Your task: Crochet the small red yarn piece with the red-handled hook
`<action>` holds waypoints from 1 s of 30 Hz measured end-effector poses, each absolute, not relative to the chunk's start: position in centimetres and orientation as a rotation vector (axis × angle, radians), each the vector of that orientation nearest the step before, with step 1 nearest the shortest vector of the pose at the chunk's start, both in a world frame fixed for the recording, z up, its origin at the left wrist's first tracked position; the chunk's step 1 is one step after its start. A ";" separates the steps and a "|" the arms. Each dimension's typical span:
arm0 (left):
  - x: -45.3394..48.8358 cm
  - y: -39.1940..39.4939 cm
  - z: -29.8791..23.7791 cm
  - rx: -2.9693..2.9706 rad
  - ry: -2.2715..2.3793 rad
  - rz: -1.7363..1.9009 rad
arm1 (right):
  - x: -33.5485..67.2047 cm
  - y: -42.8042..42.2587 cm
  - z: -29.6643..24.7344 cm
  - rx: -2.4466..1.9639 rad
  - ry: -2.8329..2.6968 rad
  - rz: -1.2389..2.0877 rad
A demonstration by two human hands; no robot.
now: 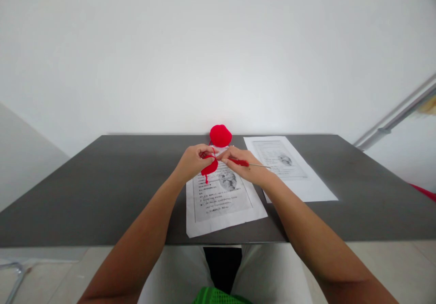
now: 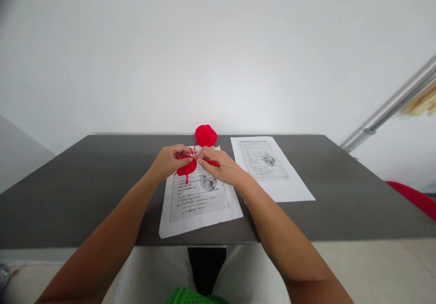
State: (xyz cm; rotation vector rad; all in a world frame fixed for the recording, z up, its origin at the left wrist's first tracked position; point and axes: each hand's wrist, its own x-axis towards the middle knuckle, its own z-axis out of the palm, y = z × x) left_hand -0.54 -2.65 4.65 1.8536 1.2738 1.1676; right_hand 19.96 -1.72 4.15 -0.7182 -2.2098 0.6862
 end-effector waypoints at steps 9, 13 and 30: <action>-0.7 -2.5 4.6 1.785 1.244 1.197 | 19.6 -1.6 3.7 -0.679 -2.046 0.825; -0.7 -2.7 4.8 1.450 1.068 1.223 | 19.6 -1.4 4.0 -0.558 -1.763 1.169; -1.0 -2.8 5.3 1.190 0.801 1.145 | 19.4 -2.2 3.6 -0.406 -2.018 0.435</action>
